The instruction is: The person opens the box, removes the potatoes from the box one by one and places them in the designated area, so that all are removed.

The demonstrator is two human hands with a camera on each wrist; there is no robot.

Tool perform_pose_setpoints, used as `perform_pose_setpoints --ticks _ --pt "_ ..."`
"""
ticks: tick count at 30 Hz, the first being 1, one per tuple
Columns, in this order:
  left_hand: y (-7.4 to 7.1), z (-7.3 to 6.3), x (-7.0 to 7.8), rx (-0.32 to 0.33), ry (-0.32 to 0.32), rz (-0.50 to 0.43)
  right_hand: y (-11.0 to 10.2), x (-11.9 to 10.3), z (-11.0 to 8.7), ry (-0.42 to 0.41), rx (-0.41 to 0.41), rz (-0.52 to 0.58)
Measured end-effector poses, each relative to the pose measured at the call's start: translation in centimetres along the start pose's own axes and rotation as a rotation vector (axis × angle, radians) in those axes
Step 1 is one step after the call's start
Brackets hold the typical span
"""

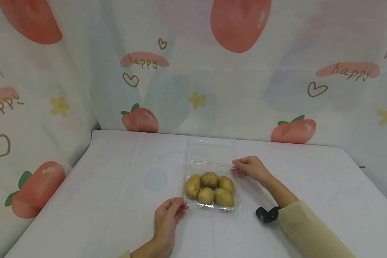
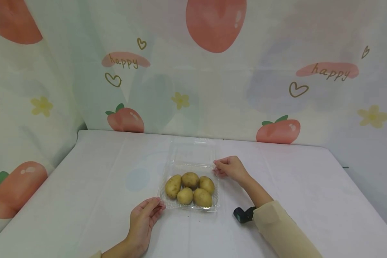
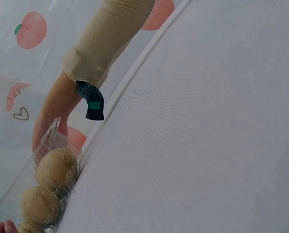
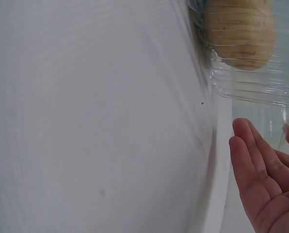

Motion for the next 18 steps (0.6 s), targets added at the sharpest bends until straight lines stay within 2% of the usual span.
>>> perform_pose_setpoints --ticks 7,18 --pt "-0.02 0.00 0.02 -0.003 -0.005 -0.004 0.27 -0.34 -0.36 -0.042 -0.001 -0.003" --pt "-0.01 0.03 0.02 0.002 -0.003 0.002 0.06 -0.47 -0.75 -0.053 -0.006 -0.023"
Point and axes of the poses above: each hand's wrist, its own z-axis towards the middle knuckle, its own y-axis out of the palm, x = y × z, the point moved 1 cm from there along z, towards the middle knuckle, and after that the axes turned 15 degrees about z, right-handed, at the moved point
